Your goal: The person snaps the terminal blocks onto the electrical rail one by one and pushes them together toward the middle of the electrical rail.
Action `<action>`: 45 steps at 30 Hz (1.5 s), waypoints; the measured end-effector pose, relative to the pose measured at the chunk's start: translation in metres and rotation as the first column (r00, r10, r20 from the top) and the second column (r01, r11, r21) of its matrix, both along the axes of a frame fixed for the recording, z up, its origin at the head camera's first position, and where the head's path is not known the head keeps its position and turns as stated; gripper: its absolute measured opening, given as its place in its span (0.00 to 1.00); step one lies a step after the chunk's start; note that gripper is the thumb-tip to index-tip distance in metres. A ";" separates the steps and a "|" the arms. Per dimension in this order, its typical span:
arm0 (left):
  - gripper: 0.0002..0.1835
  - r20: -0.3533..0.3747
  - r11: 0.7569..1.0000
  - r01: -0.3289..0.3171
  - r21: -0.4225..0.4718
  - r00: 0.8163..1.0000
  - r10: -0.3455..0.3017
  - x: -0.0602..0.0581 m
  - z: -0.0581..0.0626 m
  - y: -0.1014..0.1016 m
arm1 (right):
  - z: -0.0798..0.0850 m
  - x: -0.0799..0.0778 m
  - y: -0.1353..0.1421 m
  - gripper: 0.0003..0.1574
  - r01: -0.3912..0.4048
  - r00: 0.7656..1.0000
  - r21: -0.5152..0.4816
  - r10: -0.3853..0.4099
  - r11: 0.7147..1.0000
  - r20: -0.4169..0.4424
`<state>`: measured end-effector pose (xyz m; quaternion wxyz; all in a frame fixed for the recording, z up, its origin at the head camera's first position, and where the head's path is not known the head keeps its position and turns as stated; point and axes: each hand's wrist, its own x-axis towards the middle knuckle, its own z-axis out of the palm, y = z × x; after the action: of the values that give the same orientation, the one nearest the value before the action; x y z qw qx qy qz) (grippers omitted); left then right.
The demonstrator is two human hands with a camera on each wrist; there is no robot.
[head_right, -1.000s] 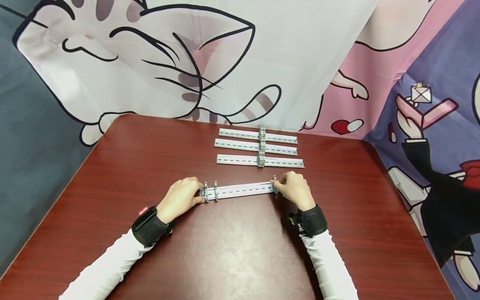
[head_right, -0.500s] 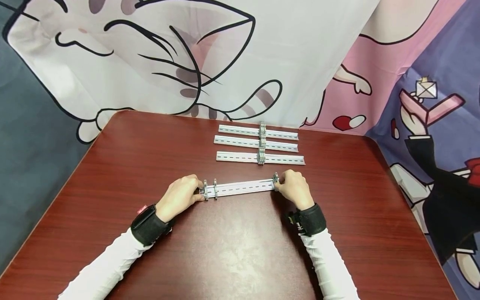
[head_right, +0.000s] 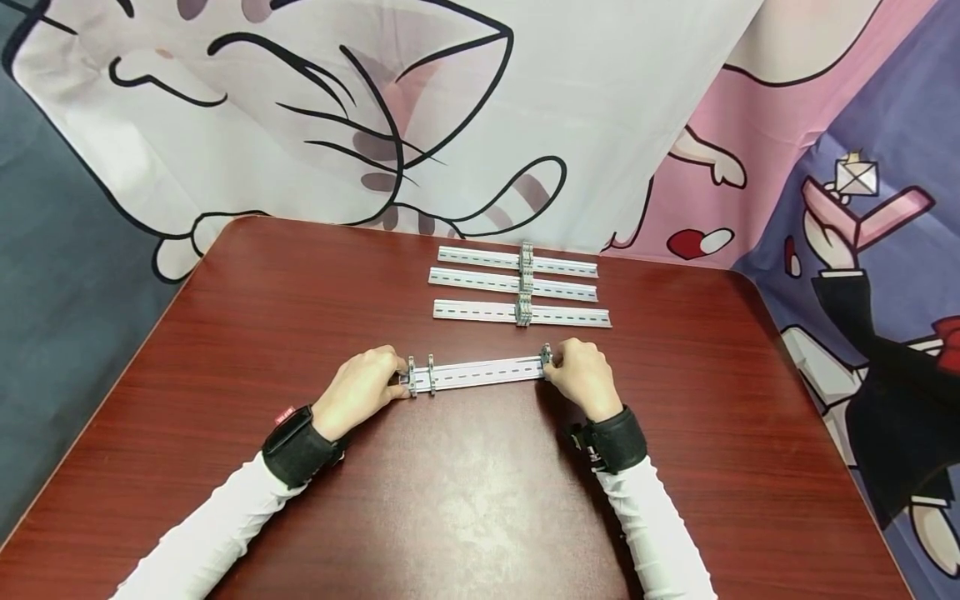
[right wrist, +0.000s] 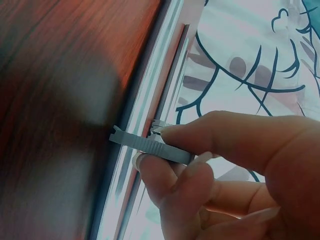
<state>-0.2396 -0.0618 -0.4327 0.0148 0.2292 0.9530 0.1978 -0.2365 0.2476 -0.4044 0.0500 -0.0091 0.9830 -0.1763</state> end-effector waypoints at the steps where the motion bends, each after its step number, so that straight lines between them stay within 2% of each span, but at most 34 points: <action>1: 0.09 0.003 1.000 0.000 0.001 1.000 0.000 0.000 0.000 0.000 | 0.000 0.000 -0.001 0.06 -0.001 1.000 -0.002 0.001 1.000 -0.002; 28: 0.09 0.014 1.000 -0.012 0.008 1.000 0.012 0.001 0.001 0.000 | -0.004 0.003 -0.015 0.05 -0.012 0.998 0.006 0.012 1.000 -0.059; 45: 0.09 0.002 1.000 -0.010 0.023 1.000 0.010 0.000 -0.002 0.000 | -0.010 0.007 -0.029 0.04 -0.097 0.986 -0.033 0.092 0.995 -0.138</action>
<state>-0.2396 -0.0623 -0.4346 0.0122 0.2241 0.9518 0.2089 -0.2296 0.2186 -0.4142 -0.0094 -0.0689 0.9789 -0.1920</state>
